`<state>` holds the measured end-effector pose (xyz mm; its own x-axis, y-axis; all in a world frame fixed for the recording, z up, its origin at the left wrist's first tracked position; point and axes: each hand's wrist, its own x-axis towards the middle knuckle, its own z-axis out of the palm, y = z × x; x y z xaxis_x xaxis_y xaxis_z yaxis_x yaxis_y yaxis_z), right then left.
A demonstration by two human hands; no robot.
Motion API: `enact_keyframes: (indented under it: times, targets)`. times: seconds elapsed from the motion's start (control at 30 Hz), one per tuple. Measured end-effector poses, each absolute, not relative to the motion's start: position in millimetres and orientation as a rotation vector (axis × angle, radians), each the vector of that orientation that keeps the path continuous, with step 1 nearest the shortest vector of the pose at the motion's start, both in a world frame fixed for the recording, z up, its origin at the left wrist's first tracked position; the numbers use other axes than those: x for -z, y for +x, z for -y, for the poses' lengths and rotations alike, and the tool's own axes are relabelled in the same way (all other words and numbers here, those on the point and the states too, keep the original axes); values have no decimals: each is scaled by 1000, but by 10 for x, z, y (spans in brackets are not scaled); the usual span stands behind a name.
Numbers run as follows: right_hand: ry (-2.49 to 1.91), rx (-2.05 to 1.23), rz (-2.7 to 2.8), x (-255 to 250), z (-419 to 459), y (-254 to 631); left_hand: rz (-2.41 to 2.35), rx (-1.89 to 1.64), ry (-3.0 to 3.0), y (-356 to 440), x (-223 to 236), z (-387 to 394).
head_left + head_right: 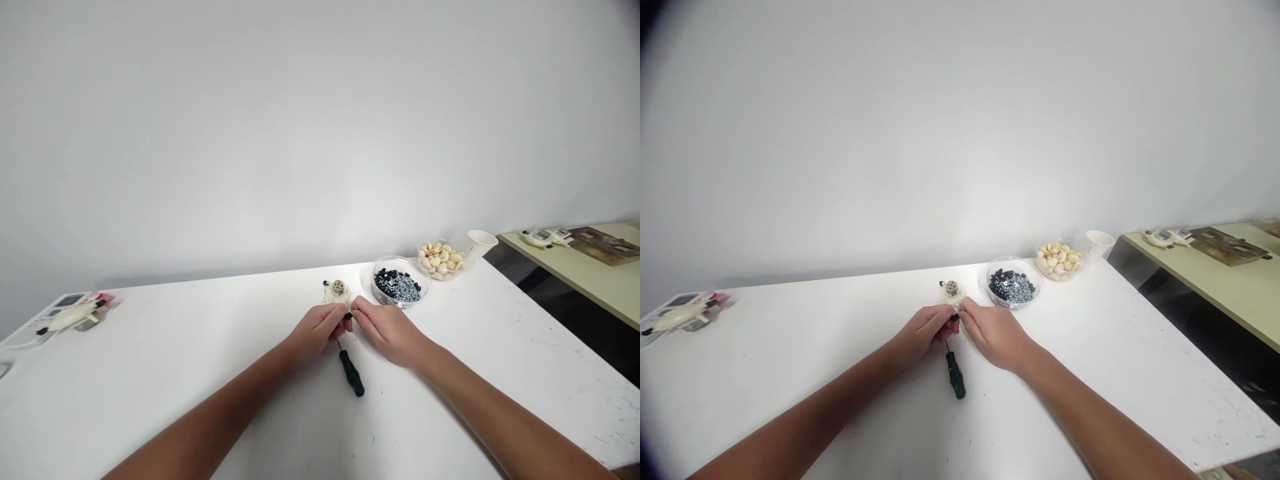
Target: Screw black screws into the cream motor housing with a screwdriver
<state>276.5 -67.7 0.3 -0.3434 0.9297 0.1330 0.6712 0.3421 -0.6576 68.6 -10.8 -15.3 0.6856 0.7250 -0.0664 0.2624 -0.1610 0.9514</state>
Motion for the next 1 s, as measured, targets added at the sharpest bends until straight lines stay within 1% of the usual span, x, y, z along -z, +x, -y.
enact_keyframes:
  times: [0.4,0.7,1.0]
  targets:
    - [-1396,-536,2198,-3,647,2794,-796,-528,1640,695,167,92]
    - [-1398,-427,2153,103,612,2769,-792,-517,1618,690,158,76]
    - [-1420,-496,2146,52,634,2778,-804,-485,1719,666,125,106]
